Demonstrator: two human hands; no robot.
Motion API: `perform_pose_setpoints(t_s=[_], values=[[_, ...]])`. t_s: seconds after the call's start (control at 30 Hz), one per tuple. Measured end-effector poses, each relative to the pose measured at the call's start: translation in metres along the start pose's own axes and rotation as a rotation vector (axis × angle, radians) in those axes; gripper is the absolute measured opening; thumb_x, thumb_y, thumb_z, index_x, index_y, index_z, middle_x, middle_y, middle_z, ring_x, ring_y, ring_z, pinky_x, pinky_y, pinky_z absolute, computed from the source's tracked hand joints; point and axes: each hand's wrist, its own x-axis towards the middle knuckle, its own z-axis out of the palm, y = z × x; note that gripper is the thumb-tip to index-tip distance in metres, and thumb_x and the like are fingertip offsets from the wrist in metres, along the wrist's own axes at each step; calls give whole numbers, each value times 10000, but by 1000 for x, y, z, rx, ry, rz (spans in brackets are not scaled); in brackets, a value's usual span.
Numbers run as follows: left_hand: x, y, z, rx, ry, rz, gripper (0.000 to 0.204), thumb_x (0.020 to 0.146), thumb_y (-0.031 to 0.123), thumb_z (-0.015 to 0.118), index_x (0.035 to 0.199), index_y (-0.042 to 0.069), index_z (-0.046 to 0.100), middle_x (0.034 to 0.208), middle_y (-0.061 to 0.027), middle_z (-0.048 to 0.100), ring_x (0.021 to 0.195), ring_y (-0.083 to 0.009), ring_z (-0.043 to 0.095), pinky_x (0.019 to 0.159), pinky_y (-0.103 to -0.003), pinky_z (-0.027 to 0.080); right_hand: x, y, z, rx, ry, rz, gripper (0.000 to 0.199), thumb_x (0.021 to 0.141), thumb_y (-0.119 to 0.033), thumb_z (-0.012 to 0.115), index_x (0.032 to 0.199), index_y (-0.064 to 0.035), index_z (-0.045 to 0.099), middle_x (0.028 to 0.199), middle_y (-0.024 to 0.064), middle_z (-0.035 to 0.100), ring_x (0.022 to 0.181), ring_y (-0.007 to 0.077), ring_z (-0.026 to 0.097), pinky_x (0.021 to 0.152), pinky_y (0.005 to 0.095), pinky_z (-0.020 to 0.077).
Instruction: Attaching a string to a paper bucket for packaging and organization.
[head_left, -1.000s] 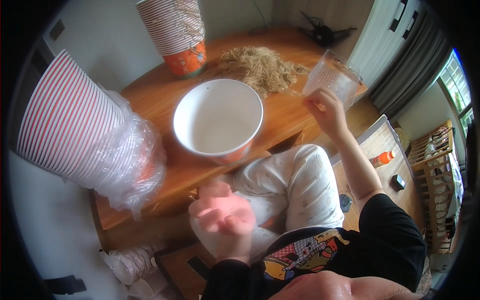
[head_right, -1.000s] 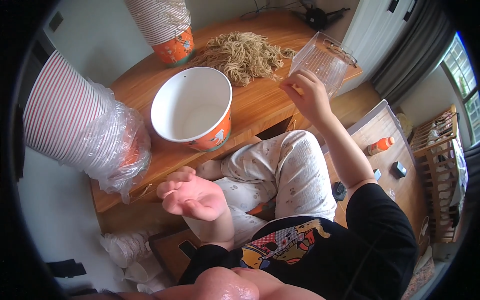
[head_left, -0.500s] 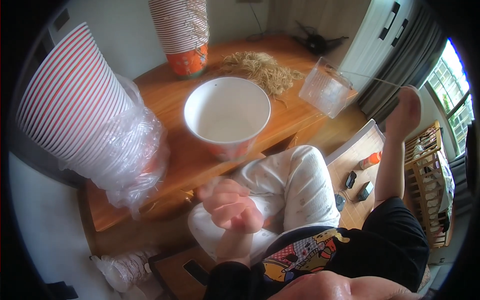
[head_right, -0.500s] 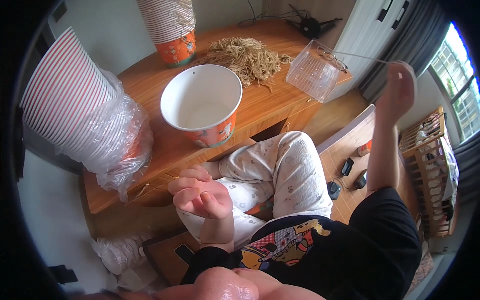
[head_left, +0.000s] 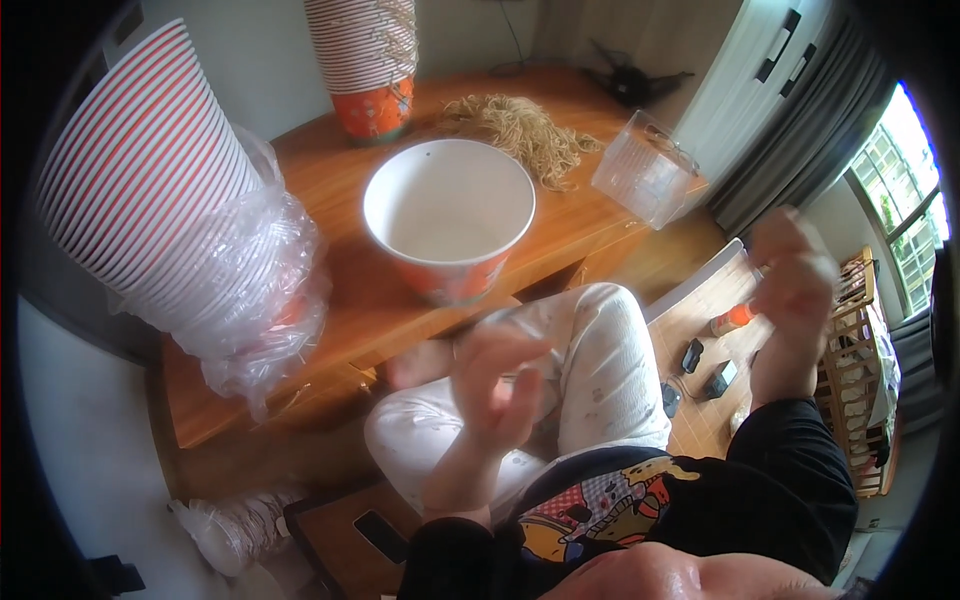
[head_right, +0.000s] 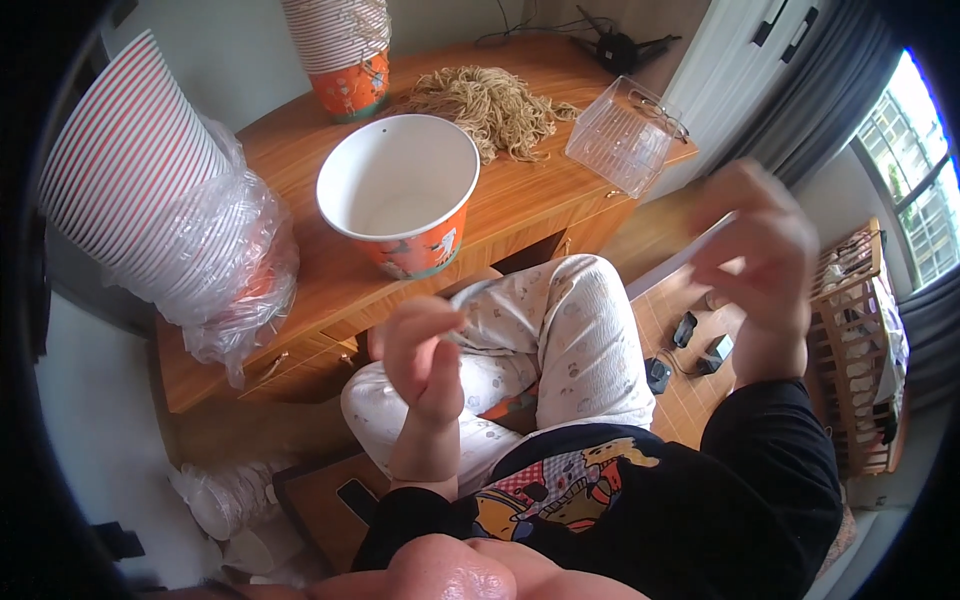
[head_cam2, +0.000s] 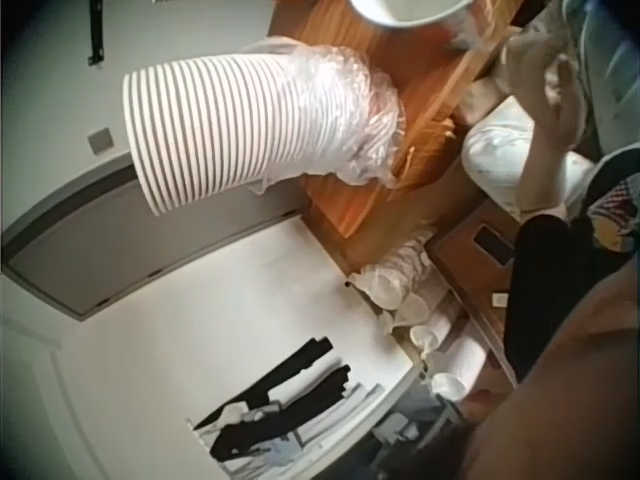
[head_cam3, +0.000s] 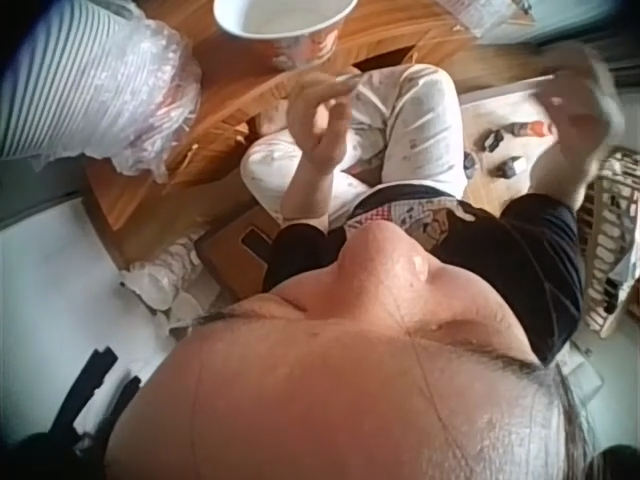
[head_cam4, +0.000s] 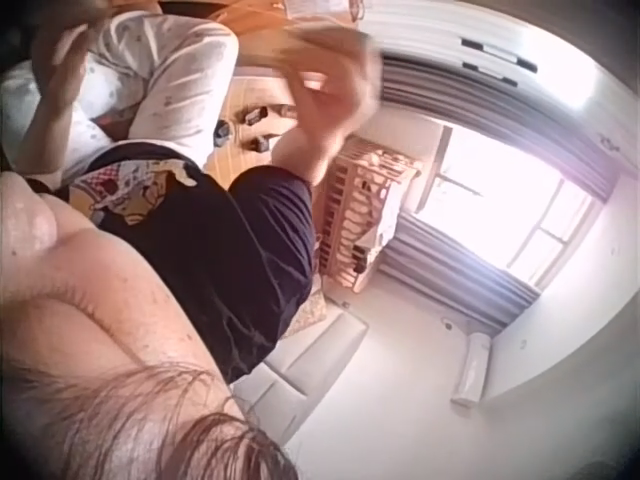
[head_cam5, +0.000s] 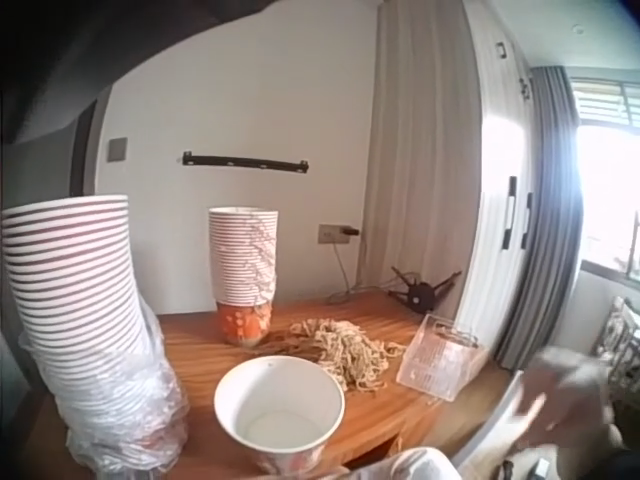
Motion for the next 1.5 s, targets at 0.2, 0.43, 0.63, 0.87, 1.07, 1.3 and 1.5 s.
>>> perform_pose_setpoints(t_s=[0.2,0.43,0.63,0.87,1.07,1.3,1.5], values=[[6,-10,22,-580,-355,-396,706,960,376,593,1478,39,250,1261,-89,538,1070,-173,562,959,-346,427,25,-5,87,163,-214,-7,167,738,-82,798,894,-106,742,1047,56,671,960,228,606,822,365,453],[9,-9,14,-665,-206,-613,305,1025,344,490,1074,45,527,800,30,493,574,-8,329,506,-177,253,24,24,140,697,-86,206,81,870,-59,713,910,-24,652,1025,123,696,953,220,636,864,364,481],[11,-10,3,-699,-67,-627,146,1021,158,487,985,48,575,913,10,548,797,-41,453,725,-195,353,19,24,167,1355,12,490,92,913,-20,650,992,13,619,1073,173,680,1040,227,648,953,356,501],[10,-23,-8,-770,-138,-646,154,1024,138,478,961,39,577,902,-8,549,811,-53,472,761,-199,378,17,27,181,1369,117,494,375,885,-11,685,1211,10,502,1194,187,649,1124,213,628,974,345,496],[14,-23,-3,-760,-31,-564,160,1026,128,475,1036,21,594,963,-21,580,876,-74,520,788,-214,412,20,16,194,1625,157,652,329,905,3,655,1169,-30,462,1179,208,662,1033,182,652,866,286,518],[16,-26,-8,-716,-37,-596,156,1014,119,498,1060,16,606,1002,-33,604,903,-79,537,787,-215,419,23,18,201,1760,277,719,321,882,47,660,960,-86,378,970,202,719,863,200,705,748,296,554],[18,-24,-4,-345,-129,-497,183,995,146,523,1024,-12,610,805,-14,596,640,-34,447,586,-180,335,19,22,201,1645,400,773,468,792,83,745,923,-108,338,831,173,710,728,202,687,681,283,547]])
